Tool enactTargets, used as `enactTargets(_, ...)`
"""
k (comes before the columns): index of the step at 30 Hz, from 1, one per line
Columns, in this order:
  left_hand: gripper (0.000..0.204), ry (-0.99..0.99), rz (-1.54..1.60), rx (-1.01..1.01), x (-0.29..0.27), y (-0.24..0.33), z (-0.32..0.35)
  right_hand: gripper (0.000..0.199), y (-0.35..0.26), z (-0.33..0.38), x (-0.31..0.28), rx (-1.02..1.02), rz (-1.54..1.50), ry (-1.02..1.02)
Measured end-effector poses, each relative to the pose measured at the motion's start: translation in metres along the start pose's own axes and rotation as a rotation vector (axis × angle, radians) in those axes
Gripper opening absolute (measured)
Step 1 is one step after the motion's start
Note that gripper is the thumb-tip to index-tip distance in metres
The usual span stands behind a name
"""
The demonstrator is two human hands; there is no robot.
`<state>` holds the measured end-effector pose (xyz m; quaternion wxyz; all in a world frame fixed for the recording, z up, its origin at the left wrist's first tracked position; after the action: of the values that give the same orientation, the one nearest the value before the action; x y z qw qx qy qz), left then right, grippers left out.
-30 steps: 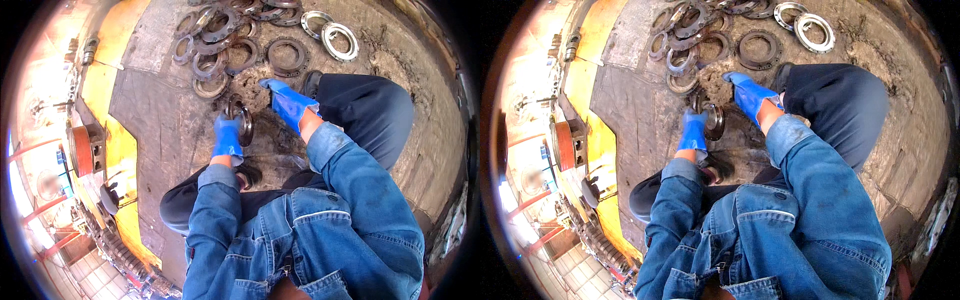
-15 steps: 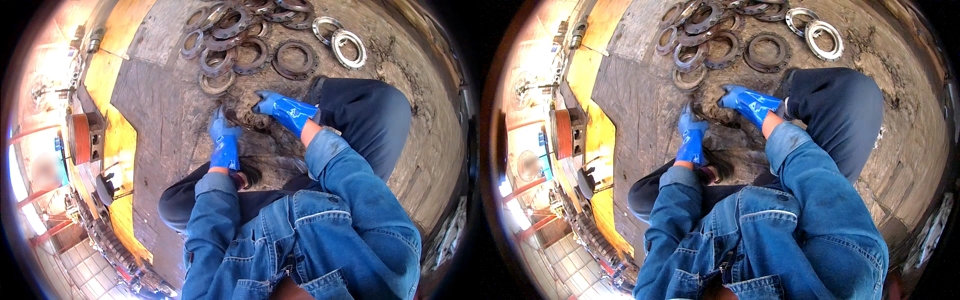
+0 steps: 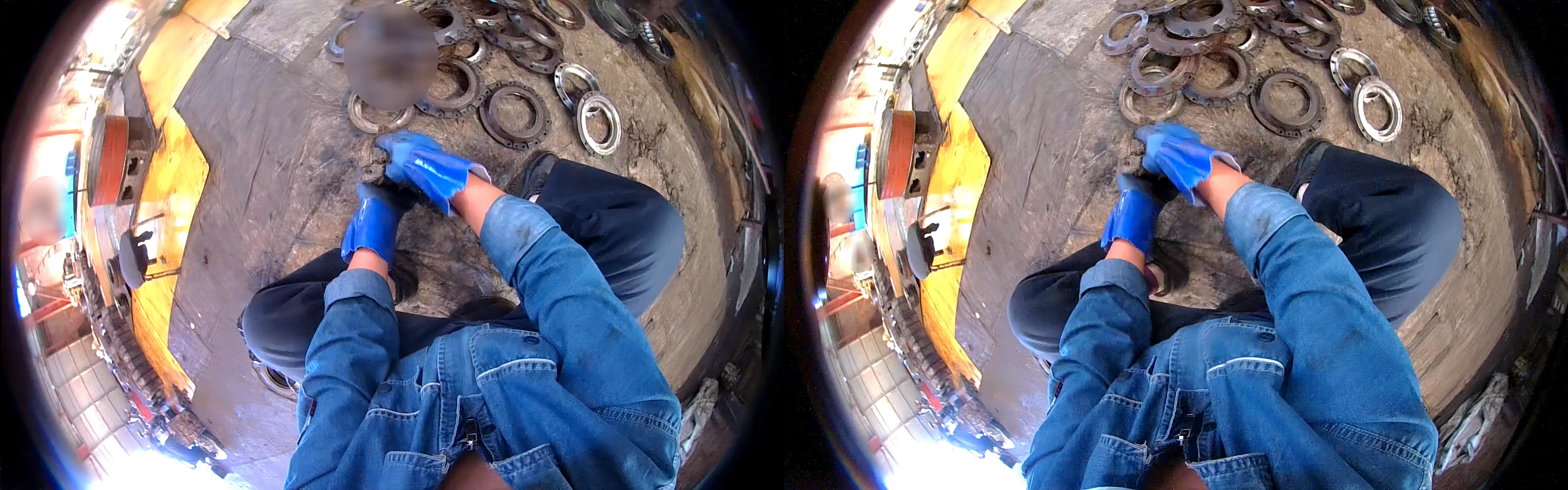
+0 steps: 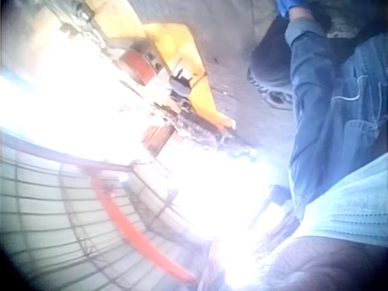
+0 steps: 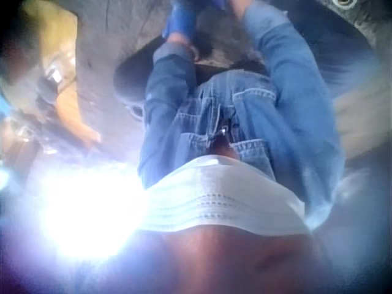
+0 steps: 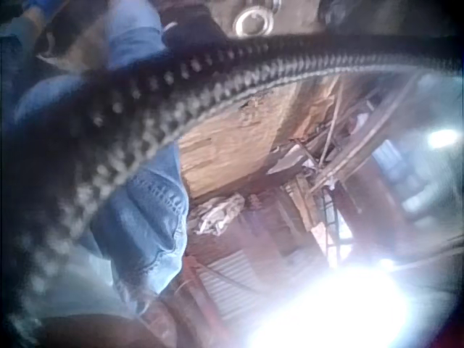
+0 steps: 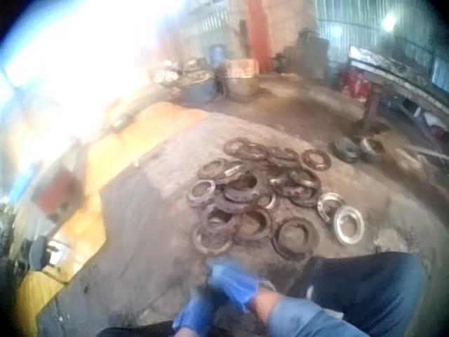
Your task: The person sits on the floor and cleans a pile of rusty metal rings using a grey cloth. They pick up individual rings, wipe them thoroughly, and place them into a separate stack. The process is repeated for multiple rings throughout the clip.
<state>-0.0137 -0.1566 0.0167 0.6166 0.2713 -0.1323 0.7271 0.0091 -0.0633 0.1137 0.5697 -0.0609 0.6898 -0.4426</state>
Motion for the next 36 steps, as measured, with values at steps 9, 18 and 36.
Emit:
enactTargets(9,0.064,0.092,-0.157,0.541,-0.06,0.089,-0.025,0.058,-0.031,0.108,0.01,-0.197,0.128,0.134)
enactTargets(18,0.07,0.197,-0.156,0.117,-0.024,0.03,0.015,0.063,0.108,0.196,0.059,0.364,-0.235,-0.212)
enactTargets(36,0.064,0.479,-0.584,0.33,-0.072,0.088,-0.03,0.057,0.016,-0.026,0.091,-0.35,0.072,0.02)
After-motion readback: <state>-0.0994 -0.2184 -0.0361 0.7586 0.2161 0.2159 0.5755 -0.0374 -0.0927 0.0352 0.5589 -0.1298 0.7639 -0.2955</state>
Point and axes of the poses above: each hand's wrist, its own z-axis away from the middle knuckle, its own x-axis out of the palm, y = z × x, the point moved 7 cm from there along -z, towards the middle knuckle, and after that the axes turned 11 degrees about y, right-handed, at the moved point
